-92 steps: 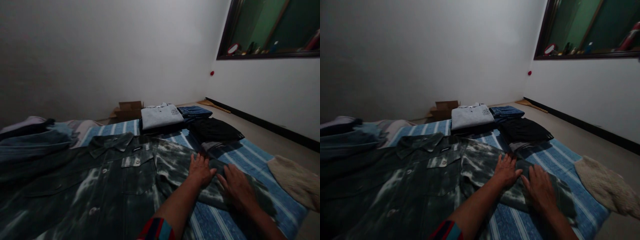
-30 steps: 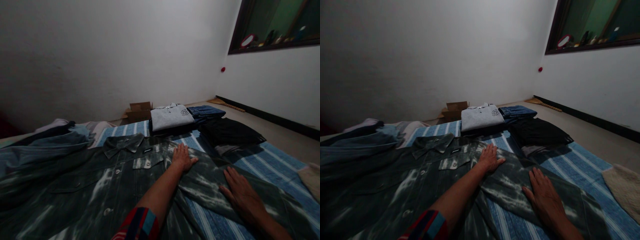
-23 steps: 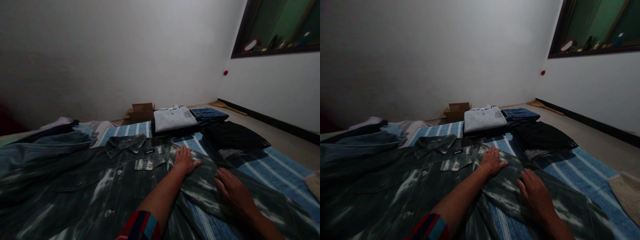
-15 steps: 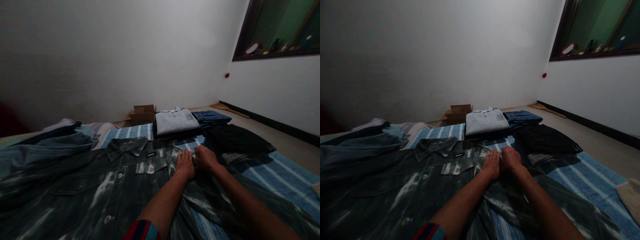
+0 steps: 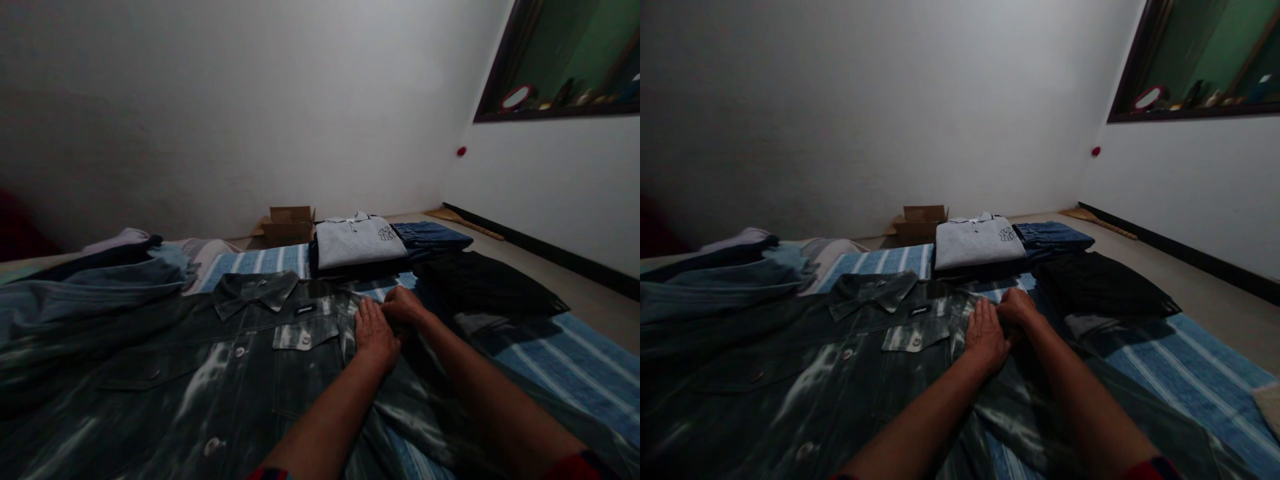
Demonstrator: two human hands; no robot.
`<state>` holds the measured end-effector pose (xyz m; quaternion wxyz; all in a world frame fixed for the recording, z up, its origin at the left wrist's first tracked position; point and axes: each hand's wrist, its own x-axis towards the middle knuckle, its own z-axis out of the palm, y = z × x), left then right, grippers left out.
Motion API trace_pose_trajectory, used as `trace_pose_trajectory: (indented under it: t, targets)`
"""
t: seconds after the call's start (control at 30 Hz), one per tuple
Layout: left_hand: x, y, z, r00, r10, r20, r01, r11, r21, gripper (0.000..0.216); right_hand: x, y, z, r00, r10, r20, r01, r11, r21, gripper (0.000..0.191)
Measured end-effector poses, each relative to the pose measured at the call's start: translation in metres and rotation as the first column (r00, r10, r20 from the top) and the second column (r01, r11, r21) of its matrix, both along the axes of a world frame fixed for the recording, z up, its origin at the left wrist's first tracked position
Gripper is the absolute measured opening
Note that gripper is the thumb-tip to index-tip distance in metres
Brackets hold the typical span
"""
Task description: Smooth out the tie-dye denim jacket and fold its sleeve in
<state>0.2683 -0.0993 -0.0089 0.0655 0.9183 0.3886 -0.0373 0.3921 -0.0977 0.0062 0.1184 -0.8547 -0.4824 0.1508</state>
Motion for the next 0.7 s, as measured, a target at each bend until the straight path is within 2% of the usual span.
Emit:
trace_pose_trajectory:
  t: [0.27,0.43,0.7]
  targets:
    - [0.003,0.004,-0.002,1.0,0.022,-0.002,-0.022,0.998,-0.058,0.092,0.009,0.008,-0.011,0.998,0.001,-0.064,0.005,0.996,0.088,0.017]
    - [0.004,0.007,-0.003,0.999,0.021,-0.032,-0.024,0.995,-0.095,0.091,0.005,0.005,-0.017,1.0,-0.022,-0.006,0.023,0.996,0.09,0.02]
    - [0.007,0.009,-0.001,0.999,-0.011,-0.046,0.007,0.996,-0.093,0.089,-0.004,-0.012,-0.014,0.989,-0.048,0.141,0.039,0.997,0.064,0.029]
